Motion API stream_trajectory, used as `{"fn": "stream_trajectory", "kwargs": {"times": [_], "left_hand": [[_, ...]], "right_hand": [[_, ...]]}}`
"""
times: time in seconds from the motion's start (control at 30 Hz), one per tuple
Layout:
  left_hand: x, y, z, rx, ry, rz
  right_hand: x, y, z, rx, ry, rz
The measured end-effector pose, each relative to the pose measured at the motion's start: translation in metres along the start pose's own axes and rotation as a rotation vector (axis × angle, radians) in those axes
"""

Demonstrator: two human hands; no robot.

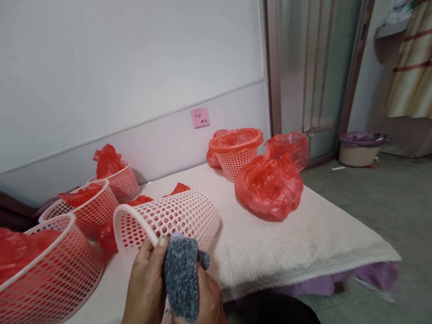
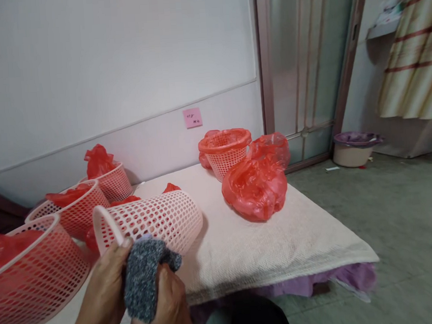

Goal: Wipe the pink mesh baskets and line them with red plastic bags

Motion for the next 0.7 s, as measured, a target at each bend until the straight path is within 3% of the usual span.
{"fn": "stream_trajectory", "kwargs": {"times": [0.07, 0.13, 0.23, 0.33, 0.43, 0.5, 0.6, 0.7], "left_hand": [[0.007, -0.003, -0.005, -0.057, -0.125, -0.094], [0.018, -0.017, -0.006, -0.144, -0.291, -0.216], [0.042, -0.051, -0.006, -0.467, -0.665, -0.532], [0.056, -0.074, 0.008, -0.759, -0.721, -0.907], [0.058, -0.073, 0.012, -0.875, -0.702, -1.123], [0.055, -0.061, 0.01, -0.849, -0.71, -1.126], [0.045, -0.039, 0.01, -0.748, -0.686, -0.977], [0.028, -0.021, 0.028, -0.651, -0.45, -0.665]], "right_hand": [[-0.016, 0.0, 0.012, -0.046, 0.028, -0.002], [-0.033, 0.006, 0.016, -0.125, -0.079, -0.108], [-0.053, 0.014, 0.025, -0.239, -0.151, -0.287], [-0.062, 0.018, 0.038, -0.262, -0.089, -0.391], [-0.061, 0.018, 0.038, -0.339, -0.11, -0.408], [-0.057, 0.02, 0.033, -0.388, -0.17, -0.37], [-0.055, 0.028, 0.027, -0.263, -0.163, -0.219], [-0.065, 0.042, 0.03, -0.009, -0.03, -0.064]]}}
Point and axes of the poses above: each hand's wrist, its own x-axis away from the middle knuckle, its own z-axis out of the back of the hand, y = z × x, the point moved 8 cm from there along -x, towards the middle knuckle, and after that the axes turned 15 degrees about -z, right-handed, at the moved point
